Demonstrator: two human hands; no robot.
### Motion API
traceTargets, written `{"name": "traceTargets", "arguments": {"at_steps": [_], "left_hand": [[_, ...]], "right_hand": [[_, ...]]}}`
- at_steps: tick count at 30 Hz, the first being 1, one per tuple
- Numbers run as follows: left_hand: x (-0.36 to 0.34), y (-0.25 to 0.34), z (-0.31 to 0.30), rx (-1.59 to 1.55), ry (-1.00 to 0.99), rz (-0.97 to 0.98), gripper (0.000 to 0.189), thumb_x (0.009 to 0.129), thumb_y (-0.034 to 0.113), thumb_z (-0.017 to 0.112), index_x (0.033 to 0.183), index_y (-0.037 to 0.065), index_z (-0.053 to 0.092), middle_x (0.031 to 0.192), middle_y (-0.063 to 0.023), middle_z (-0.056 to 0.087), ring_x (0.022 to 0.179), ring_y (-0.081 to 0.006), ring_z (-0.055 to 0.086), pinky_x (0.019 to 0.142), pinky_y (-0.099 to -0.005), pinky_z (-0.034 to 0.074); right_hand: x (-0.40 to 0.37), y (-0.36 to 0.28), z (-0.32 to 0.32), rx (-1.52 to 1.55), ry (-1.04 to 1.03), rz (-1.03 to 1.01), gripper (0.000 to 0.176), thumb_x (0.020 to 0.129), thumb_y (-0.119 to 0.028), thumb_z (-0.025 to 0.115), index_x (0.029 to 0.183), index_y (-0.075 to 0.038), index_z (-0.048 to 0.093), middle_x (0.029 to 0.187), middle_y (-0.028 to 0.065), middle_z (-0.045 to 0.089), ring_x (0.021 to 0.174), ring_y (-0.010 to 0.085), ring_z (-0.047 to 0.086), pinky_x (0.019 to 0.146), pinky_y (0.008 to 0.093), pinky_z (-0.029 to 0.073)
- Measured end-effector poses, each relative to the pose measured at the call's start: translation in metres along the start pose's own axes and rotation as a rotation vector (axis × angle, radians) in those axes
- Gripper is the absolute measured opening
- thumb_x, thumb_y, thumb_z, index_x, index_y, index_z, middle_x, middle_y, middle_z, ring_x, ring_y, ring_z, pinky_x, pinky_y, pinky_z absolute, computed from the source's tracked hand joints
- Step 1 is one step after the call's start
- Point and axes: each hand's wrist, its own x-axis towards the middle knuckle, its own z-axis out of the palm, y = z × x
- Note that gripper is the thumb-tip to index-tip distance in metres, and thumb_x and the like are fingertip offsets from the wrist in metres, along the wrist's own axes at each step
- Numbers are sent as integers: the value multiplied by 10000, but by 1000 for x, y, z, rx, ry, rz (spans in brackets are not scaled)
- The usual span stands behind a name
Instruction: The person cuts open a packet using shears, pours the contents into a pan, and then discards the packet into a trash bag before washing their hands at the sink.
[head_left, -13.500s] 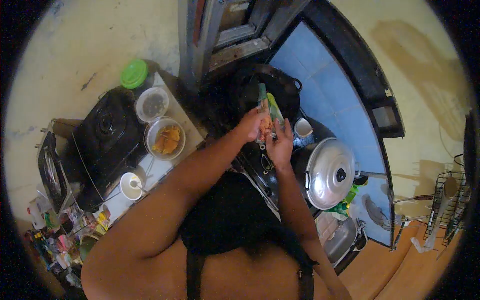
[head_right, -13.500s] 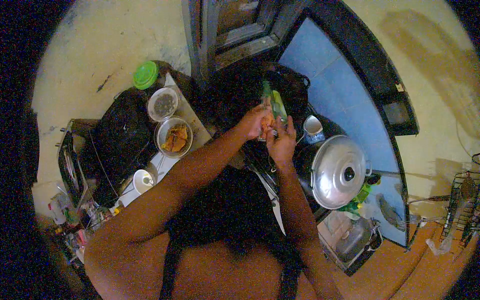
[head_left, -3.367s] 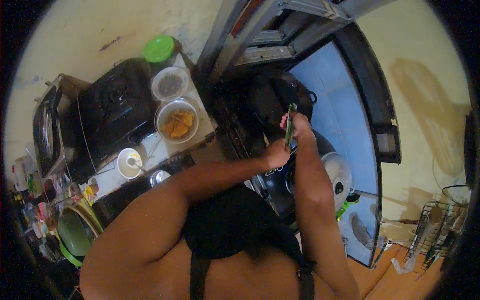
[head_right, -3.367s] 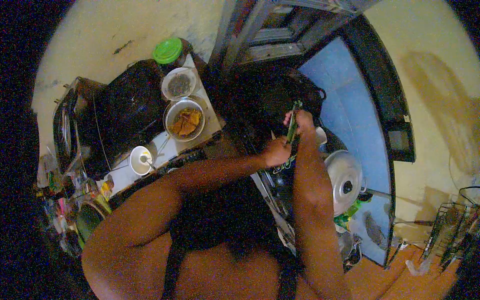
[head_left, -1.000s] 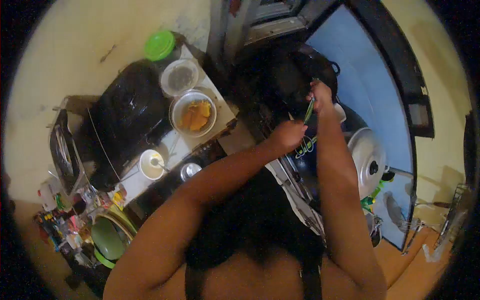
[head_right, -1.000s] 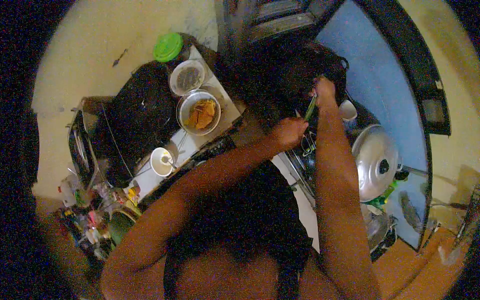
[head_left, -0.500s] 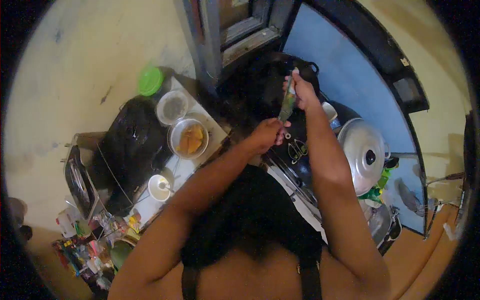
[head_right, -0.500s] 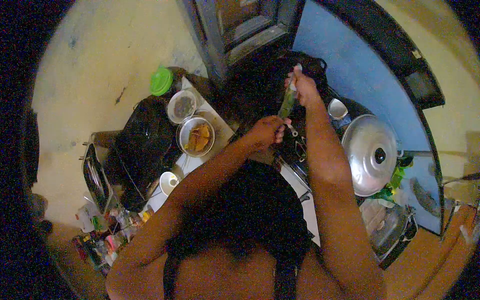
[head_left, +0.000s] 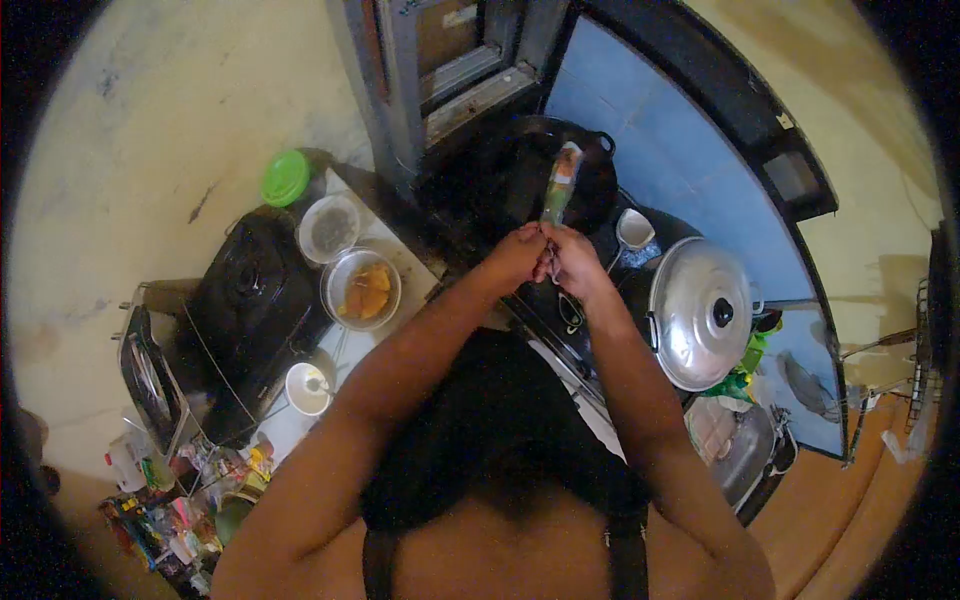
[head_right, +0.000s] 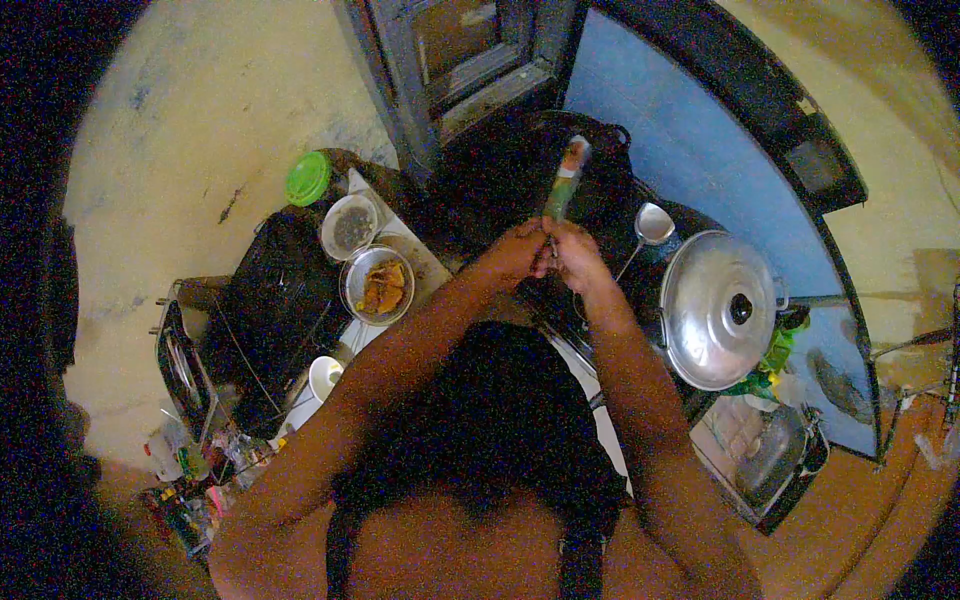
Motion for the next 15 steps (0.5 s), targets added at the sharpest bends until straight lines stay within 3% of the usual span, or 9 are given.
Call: {"name": "traceTargets", "arguments": {"at_steps": [1,3,7,10,12,15], "left_hand": [[-4,2,3,0,-1,1,167,888,258,420,971,119,459,682,-28,482,553,-140,483,461,-271,415],[-10,3,7,-294,13,-76,148,879,230,441,965,111,461,753,-51,516,641,-177,542,564,-307,471],[-7,-8,-3,-389,-44,-92,144,868,214,464,961,104,460,810,-72,533,707,-202,564,649,-347,485],[-9,-12,-6,-329,-70,-5,144,877,228,444,953,106,460,771,-72,538,646,-188,553,571,-319,474],[-8,-10,-3,-267,8,-1,160,884,252,426,942,108,464,668,-51,518,535,-156,511,451,-274,422],[-10,-7,5,-96,116,38,184,889,273,406,930,104,466,585,-34,481,447,-125,447,365,-246,343]], "right_hand": [[0,-1,0,-1,0,-1,278,854,-281,470,1015,-64,533,762,68,574,544,160,532,422,280,458],[-1,-6,6,55,-2,48,273,865,-275,446,992,-53,541,677,54,552,442,127,474,372,244,417],[-6,-10,21,-8,99,15,269,875,-265,427,982,-50,546,628,32,521,403,101,414,360,235,406],[-9,-8,18,-48,19,10,269,880,-263,421,975,-49,554,627,31,524,381,98,390,370,238,417],[-12,-8,21,21,12,25,264,877,-261,429,957,-48,564,636,31,531,377,110,392,363,251,404],[-14,-9,19,47,-16,80,264,867,-254,440,944,-34,566,644,38,539,410,119,425,394,284,420]]}}
